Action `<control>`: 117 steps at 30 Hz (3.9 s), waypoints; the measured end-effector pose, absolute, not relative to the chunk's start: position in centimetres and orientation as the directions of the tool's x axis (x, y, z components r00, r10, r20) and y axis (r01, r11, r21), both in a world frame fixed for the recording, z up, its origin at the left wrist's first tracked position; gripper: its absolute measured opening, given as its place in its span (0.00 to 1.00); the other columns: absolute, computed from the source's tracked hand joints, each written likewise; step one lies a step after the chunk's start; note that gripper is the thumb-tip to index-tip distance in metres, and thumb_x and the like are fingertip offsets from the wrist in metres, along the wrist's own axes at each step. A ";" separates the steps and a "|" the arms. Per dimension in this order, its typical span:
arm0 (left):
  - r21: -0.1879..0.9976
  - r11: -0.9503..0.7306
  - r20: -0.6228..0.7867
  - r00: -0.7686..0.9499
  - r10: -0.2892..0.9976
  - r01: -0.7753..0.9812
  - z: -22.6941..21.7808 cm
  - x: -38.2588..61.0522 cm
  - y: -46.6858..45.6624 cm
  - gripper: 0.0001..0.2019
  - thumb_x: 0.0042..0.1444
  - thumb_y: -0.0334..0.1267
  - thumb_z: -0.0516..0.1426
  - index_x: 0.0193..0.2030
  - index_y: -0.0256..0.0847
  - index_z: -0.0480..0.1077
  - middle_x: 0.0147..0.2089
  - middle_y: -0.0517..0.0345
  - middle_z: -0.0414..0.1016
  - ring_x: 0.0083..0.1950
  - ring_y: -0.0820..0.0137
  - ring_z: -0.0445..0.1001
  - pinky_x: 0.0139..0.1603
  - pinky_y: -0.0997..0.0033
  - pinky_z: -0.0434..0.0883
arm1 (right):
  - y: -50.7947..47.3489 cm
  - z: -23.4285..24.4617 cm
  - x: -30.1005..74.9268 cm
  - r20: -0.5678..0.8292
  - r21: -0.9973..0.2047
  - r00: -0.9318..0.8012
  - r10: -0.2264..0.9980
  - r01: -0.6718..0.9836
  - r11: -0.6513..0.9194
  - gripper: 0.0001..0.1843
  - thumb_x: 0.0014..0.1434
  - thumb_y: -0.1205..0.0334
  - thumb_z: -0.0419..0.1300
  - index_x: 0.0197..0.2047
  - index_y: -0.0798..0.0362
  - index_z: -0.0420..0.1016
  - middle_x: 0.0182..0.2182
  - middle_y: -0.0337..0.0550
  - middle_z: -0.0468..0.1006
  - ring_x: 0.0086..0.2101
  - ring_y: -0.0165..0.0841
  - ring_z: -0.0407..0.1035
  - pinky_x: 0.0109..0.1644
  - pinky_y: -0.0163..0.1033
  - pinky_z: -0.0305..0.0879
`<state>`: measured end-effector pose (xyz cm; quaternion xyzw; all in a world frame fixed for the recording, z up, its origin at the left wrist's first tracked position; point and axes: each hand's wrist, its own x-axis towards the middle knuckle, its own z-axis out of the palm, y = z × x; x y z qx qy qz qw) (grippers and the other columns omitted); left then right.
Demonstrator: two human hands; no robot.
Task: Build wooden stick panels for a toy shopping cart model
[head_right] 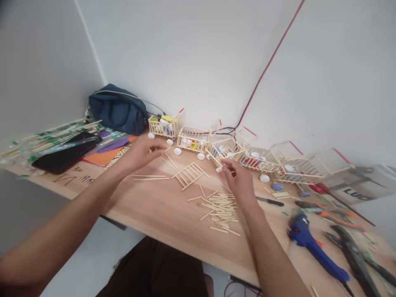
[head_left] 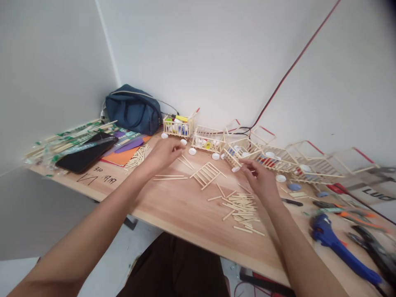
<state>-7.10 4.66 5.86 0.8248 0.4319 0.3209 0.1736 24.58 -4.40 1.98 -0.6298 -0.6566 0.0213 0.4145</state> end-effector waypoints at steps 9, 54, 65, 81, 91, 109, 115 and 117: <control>0.366 -0.438 0.118 0.427 0.897 0.821 2.7 -11.3 -2.3 0.04 0.53 0.29 0.51 0.31 0.39 0.66 0.38 0.52 0.70 0.43 0.64 0.68 0.44 0.67 0.62 | -4.3 1.9 24.3 0.522 -0.523 0.049 0.851 0.807 0.275 0.11 0.58 0.55 0.54 0.31 0.52 0.72 0.29 0.43 0.76 0.30 0.35 0.69 0.35 0.39 0.62; 0.649 -0.417 0.176 0.407 0.896 0.636 2.8 -3.7 1.1 0.04 0.53 0.36 0.52 0.29 0.40 0.63 0.27 0.61 0.65 0.30 0.70 0.64 0.31 0.72 0.54 | -4.6 2.0 25.3 0.527 -0.608 0.245 0.814 0.778 0.159 0.11 0.64 0.52 0.50 0.39 0.50 0.65 0.26 0.40 0.74 0.26 0.35 0.69 0.32 0.38 0.61; 0.365 -0.518 0.088 0.525 0.846 0.773 1.2 -3.8 0.8 0.05 0.59 0.36 0.51 0.35 0.41 0.67 0.40 0.51 0.73 0.44 0.61 0.72 0.40 0.67 0.62 | -4.6 1.4 25.0 0.488 -0.602 0.225 0.843 0.787 0.138 0.12 0.64 0.50 0.50 0.40 0.50 0.65 0.26 0.40 0.75 0.26 0.34 0.70 0.33 0.38 0.63; 0.422 -0.519 0.102 0.530 0.842 0.743 3.3 -4.2 4.7 0.12 0.60 0.37 0.49 0.25 0.39 0.64 0.28 0.54 0.70 0.32 0.66 0.67 0.33 0.70 0.56 | -4.4 0.8 25.0 0.483 -0.636 0.231 0.845 0.755 0.157 0.13 0.64 0.49 0.51 0.40 0.50 0.66 0.25 0.39 0.74 0.26 0.34 0.68 0.32 0.38 0.62; 0.664 -0.446 0.033 0.571 0.820 0.601 5.5 -3.3 9.5 0.09 0.48 0.33 0.56 0.19 0.36 0.66 0.18 0.63 0.61 0.24 0.74 0.60 0.26 0.75 0.52 | -4.2 0.8 23.0 0.468 -0.829 0.251 0.847 0.457 0.323 0.13 0.64 0.48 0.52 0.38 0.49 0.65 0.43 0.50 0.78 0.42 0.38 0.73 0.37 0.40 0.70; 0.833 -0.276 -0.091 0.611 0.786 0.479 4.5 -2.4 12.3 0.12 0.48 0.41 0.59 0.22 0.34 0.70 0.16 0.62 0.63 0.17 0.78 0.56 0.19 0.77 0.51 | -3.1 0.4 20.8 0.427 -0.663 -0.075 0.901 0.652 0.368 0.11 0.67 0.54 0.49 0.36 0.49 0.65 0.68 0.53 0.55 0.66 0.38 0.50 0.66 0.51 0.49; 0.863 -0.258 -0.003 0.515 0.857 0.434 3.4 -2.2 12.6 0.13 0.49 0.39 0.59 0.19 0.34 0.68 0.16 0.63 0.61 0.18 0.79 0.55 0.21 0.76 0.50 | -2.3 -0.2 21.1 0.468 -0.556 -0.176 0.866 0.703 0.443 0.09 0.68 0.57 0.49 0.37 0.50 0.65 0.69 0.55 0.50 0.67 0.37 0.45 0.65 0.50 0.50; 0.866 -0.267 0.032 0.488 0.872 0.422 3.1 -2.1 12.7 0.12 0.49 0.39 0.59 0.19 0.34 0.69 0.16 0.63 0.62 0.18 0.79 0.55 0.22 0.76 0.50 | -2.2 -0.1 21.1 0.473 -0.526 -0.209 0.856 0.713 0.464 0.08 0.68 0.59 0.48 0.37 0.50 0.65 0.69 0.58 0.50 0.67 0.37 0.45 0.65 0.51 0.52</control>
